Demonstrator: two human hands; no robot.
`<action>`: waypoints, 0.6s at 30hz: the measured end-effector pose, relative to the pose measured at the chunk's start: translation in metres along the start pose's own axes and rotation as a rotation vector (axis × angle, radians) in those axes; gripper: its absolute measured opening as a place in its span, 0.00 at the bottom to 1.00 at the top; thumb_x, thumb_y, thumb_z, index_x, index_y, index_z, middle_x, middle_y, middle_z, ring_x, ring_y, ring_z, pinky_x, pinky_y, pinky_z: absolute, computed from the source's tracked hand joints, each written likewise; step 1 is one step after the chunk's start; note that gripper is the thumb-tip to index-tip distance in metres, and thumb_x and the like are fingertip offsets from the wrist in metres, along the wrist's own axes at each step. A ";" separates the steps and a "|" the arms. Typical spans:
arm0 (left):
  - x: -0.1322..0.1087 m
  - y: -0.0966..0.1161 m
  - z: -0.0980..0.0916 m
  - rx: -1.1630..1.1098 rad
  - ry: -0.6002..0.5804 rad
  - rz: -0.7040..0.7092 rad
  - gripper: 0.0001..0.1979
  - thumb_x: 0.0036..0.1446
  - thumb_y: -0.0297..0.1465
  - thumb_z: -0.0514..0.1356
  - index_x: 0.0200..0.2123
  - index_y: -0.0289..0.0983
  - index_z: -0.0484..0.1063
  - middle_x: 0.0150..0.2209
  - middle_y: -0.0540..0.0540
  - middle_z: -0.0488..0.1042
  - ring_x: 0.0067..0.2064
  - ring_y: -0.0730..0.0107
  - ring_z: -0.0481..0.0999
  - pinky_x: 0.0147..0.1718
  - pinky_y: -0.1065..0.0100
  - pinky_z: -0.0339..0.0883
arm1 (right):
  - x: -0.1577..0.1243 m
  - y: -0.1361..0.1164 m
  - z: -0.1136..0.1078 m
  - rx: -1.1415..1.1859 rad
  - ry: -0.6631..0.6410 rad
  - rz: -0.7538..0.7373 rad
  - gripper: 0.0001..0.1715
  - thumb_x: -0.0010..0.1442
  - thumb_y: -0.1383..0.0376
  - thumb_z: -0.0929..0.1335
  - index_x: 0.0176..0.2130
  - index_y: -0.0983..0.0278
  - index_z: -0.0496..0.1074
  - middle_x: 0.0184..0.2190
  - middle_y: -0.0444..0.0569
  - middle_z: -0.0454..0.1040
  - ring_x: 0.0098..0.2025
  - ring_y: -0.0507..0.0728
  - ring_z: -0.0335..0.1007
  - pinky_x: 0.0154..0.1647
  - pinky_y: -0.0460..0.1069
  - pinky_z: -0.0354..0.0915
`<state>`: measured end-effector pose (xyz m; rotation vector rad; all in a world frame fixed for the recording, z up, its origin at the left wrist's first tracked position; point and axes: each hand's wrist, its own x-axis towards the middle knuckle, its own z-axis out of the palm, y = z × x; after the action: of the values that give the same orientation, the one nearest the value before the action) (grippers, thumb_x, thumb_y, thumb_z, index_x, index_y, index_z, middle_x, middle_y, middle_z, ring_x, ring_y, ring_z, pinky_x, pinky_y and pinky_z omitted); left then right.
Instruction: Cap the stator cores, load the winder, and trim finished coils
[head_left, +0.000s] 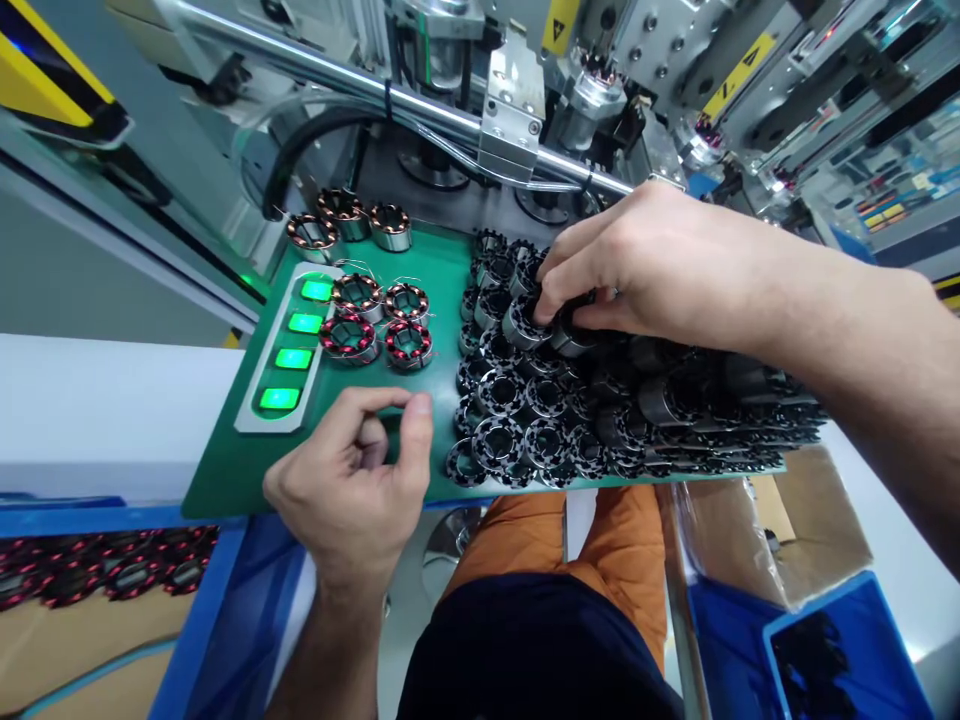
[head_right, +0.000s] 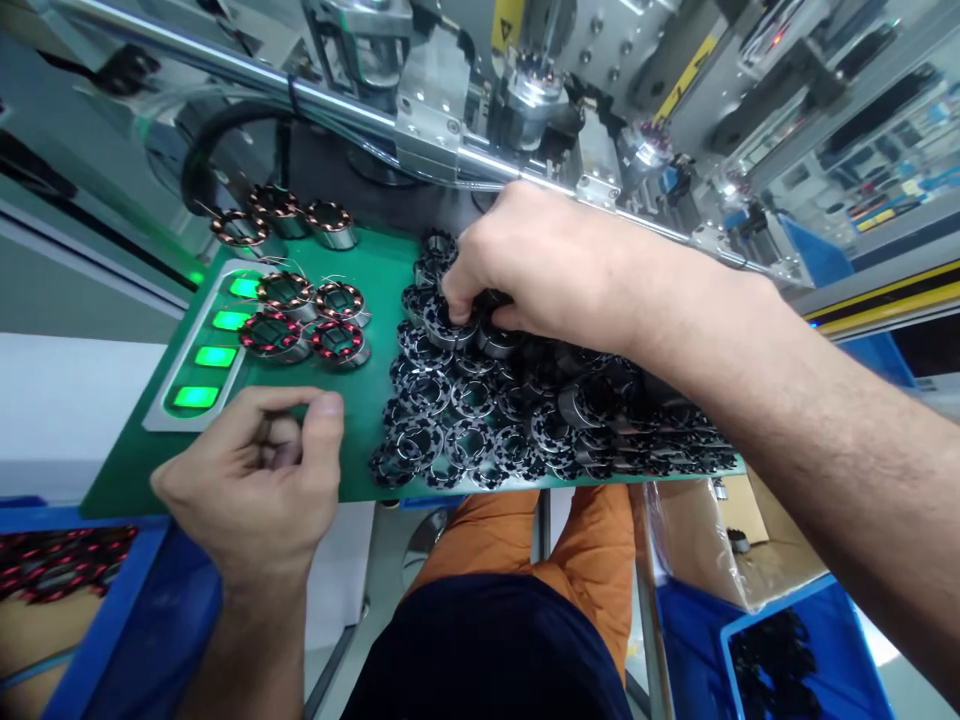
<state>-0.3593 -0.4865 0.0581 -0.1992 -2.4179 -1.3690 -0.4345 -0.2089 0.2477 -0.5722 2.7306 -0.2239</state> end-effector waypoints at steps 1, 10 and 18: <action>0.000 0.000 0.000 -0.001 0.005 0.002 0.09 0.76 0.38 0.71 0.40 0.43 0.84 0.23 0.57 0.58 0.24 0.72 0.58 0.31 0.61 0.56 | 0.000 0.001 0.001 -0.014 0.000 -0.015 0.10 0.70 0.43 0.83 0.46 0.41 0.92 0.52 0.32 0.93 0.59 0.61 0.91 0.67 0.59 0.82; 0.000 -0.002 -0.001 0.038 -0.023 0.008 0.10 0.78 0.39 0.70 0.41 0.42 0.84 0.23 0.57 0.59 0.25 0.70 0.60 0.32 0.61 0.57 | 0.005 -0.007 0.008 -0.219 -0.042 0.022 0.12 0.71 0.64 0.80 0.51 0.50 0.93 0.55 0.39 0.91 0.64 0.69 0.89 0.74 0.68 0.82; 0.001 -0.004 -0.002 0.053 0.003 -0.034 0.10 0.75 0.40 0.70 0.40 0.41 0.83 0.23 0.57 0.59 0.26 0.71 0.61 0.33 0.61 0.58 | -0.013 -0.037 0.005 -0.247 0.079 0.098 0.13 0.72 0.67 0.77 0.50 0.51 0.92 0.49 0.38 0.88 0.65 0.68 0.90 0.74 0.61 0.81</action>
<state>-0.3612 -0.4901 0.0560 -0.1429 -2.4625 -1.3166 -0.4082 -0.2379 0.2555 -0.5008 2.8749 0.1191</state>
